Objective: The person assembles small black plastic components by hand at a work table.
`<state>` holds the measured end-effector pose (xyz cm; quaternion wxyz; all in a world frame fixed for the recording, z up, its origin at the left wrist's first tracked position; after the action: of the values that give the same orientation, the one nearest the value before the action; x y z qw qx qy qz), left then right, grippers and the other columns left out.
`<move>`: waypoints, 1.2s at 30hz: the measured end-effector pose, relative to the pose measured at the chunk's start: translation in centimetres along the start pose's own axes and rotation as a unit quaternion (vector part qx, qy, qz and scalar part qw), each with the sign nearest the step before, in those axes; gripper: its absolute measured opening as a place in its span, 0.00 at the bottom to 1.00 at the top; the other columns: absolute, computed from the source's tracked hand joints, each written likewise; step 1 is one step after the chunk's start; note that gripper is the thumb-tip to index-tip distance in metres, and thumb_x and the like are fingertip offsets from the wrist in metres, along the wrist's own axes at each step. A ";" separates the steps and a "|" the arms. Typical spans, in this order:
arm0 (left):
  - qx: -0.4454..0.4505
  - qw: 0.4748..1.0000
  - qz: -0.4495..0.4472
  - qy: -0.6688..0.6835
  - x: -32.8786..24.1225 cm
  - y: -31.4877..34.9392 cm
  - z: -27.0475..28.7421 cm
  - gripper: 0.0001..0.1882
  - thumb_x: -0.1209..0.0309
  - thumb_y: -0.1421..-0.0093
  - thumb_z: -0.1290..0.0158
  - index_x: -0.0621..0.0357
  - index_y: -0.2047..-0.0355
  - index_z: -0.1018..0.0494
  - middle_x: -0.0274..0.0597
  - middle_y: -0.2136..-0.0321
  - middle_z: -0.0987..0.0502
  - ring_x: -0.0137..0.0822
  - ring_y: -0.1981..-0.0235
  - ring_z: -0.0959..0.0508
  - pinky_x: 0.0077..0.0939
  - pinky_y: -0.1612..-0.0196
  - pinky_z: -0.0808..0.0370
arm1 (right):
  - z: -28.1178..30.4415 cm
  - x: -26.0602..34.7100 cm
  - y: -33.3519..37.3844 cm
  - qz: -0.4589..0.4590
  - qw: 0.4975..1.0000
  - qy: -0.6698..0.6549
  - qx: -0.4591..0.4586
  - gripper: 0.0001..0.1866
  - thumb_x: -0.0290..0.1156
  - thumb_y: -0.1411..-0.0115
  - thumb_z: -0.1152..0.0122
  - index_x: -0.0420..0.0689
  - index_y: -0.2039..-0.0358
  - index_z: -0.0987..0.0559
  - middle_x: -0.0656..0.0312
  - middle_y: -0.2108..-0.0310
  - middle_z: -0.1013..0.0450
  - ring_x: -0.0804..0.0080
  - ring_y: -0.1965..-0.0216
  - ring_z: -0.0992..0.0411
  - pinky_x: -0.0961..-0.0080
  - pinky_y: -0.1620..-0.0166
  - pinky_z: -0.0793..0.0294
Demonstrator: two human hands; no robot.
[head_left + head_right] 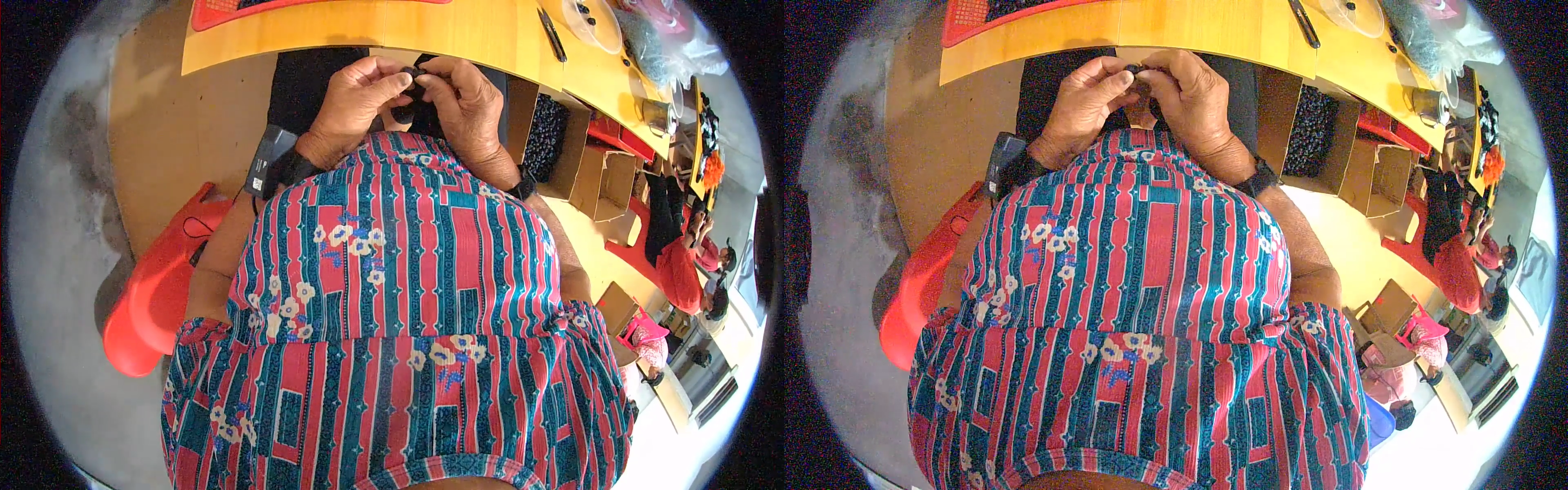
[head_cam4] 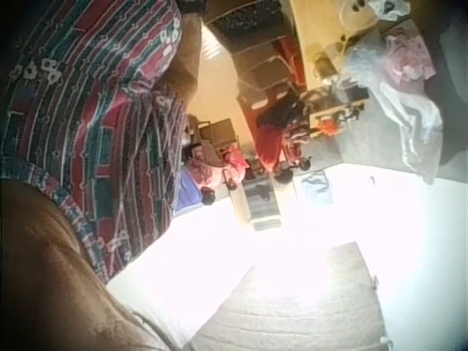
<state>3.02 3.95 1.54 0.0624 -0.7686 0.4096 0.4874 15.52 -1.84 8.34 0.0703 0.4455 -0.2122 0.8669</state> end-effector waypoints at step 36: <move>-0.010 1.000 -0.012 -0.002 1.1 -1.9 -0.5 0.10 0.70 0.42 0.47 0.62 0.62 0.28 0.38 0.70 0.25 0.29 0.69 0.24 0.23 0.78 0.24 | -0.9 -3.1 -0.3 -0.107 0.975 -0.160 0.110 0.04 0.26 0.42 0.46 0.40 0.71 0.28 0.64 0.79 0.29 0.82 0.77 0.31 0.83 0.72 0.29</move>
<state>4.87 4.29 0.34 0.0610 -0.7732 0.3951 0.4922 16.79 -1.03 5.52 0.0788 0.6034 -0.0749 0.7900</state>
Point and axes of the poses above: each hand's wrist, its own y-axis away from the middle knuckle, its own z-axis out of the back of the hand, x = y × z, the point moved 6 cm from there along -y, towards the middle knuckle
